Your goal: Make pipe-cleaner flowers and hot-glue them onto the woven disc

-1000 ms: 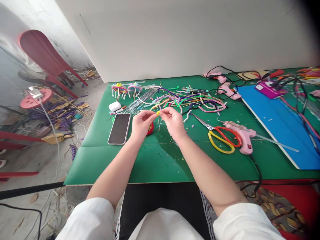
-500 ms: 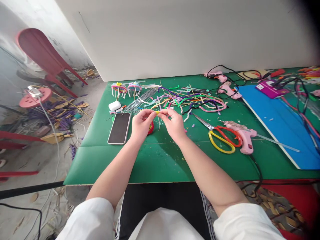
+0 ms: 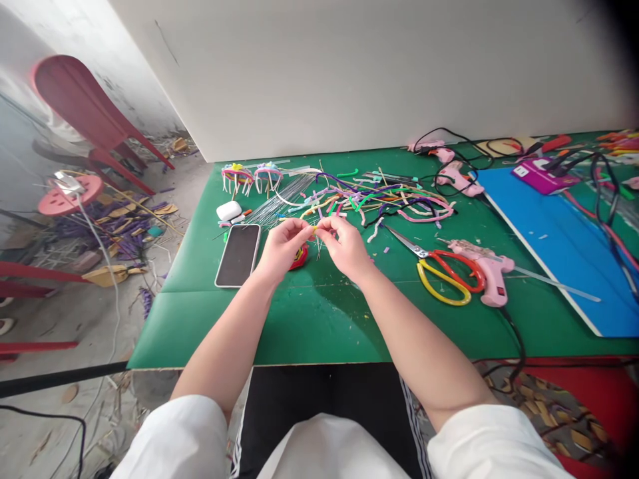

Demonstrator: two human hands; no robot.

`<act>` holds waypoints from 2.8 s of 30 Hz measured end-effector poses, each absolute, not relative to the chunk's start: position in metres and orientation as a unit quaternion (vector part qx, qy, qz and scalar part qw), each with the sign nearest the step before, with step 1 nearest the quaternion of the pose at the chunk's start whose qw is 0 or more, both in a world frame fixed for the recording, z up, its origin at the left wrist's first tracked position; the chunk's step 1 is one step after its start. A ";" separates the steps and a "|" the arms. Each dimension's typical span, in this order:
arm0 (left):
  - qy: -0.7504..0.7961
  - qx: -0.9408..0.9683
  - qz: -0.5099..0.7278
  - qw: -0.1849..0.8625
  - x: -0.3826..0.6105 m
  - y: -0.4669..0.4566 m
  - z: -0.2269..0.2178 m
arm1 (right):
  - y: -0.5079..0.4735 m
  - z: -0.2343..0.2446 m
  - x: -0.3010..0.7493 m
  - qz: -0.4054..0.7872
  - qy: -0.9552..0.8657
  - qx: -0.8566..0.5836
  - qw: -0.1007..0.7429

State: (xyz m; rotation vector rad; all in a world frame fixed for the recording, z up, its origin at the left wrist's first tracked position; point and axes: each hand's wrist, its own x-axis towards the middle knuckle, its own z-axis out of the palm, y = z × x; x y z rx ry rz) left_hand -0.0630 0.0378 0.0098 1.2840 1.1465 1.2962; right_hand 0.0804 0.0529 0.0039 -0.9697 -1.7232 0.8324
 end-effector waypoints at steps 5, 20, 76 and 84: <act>0.451 0.518 0.500 0.528 -0.062 0.037 0.012 | 0.055 0.005 0.083 0.531 -0.609 -0.379 0.452; 0.464 0.578 0.499 0.449 -0.066 0.036 0.012 | 0.060 -0.002 0.082 0.752 -0.413 -0.325 0.398; 0.554 0.602 0.445 0.364 -0.069 0.041 0.006 | 0.064 -0.011 0.083 0.404 -0.683 -0.431 0.430; 0.539 0.575 0.455 0.413 -0.076 0.042 0.006 | 0.055 -0.016 0.077 0.093 -0.784 -0.394 0.471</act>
